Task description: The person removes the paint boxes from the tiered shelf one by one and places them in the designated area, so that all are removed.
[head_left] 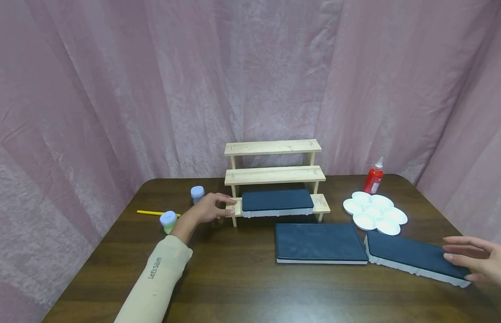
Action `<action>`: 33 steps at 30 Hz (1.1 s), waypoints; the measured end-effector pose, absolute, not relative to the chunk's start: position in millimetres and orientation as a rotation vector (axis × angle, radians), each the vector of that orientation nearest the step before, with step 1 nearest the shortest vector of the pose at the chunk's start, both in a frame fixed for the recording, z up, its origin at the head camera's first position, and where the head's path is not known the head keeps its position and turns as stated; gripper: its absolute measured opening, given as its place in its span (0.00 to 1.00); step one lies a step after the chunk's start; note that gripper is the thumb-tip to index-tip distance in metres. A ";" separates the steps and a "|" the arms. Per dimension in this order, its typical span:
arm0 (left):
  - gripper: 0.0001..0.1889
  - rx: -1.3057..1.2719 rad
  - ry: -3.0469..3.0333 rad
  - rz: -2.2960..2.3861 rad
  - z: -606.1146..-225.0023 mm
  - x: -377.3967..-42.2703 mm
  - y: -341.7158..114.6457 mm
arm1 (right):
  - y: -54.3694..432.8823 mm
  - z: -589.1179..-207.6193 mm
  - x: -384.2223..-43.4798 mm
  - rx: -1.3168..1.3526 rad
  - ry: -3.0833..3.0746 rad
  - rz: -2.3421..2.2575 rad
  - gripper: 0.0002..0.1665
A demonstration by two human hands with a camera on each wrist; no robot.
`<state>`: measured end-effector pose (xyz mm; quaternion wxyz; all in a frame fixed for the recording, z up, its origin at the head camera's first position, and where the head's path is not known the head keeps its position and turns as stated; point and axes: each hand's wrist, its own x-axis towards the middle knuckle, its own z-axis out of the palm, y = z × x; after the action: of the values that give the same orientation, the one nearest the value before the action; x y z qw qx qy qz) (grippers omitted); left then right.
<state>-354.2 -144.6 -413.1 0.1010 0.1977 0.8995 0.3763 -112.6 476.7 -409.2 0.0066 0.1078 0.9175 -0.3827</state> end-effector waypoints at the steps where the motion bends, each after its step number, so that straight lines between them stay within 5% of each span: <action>1: 0.20 0.584 2.658 1.112 -412.7 -354.1 -144.6 | 472.4 -405.9 -112.9 0.299 2.887 -1.201 0.29; 3: 0.20 0.580 2.656 1.110 -412.8 -354.4 -144.7 | 466.2 -403.0 -113.5 0.238 2.906 -1.229 0.22; 12: 0.20 0.575 2.660 1.111 -412.6 -354.5 -145.1 | 440.9 -395.4 -118.7 0.126 2.932 -1.343 0.23; 19: 0.20 0.584 2.658 1.106 -410.7 -353.2 -144.9 | 424.8 -389.4 -127.2 0.096 2.966 -1.338 0.31; 33: 0.20 0.590 2.653 1.109 -410.3 -352.5 -143.3 | 405.6 -387.2 -140.1 0.018 2.982 -1.439 0.31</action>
<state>-352.5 -143.3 -410.3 0.1030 0.2000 0.8990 0.3758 -140.1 405.6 -387.2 -0.0849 0.0055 0.8974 -0.4330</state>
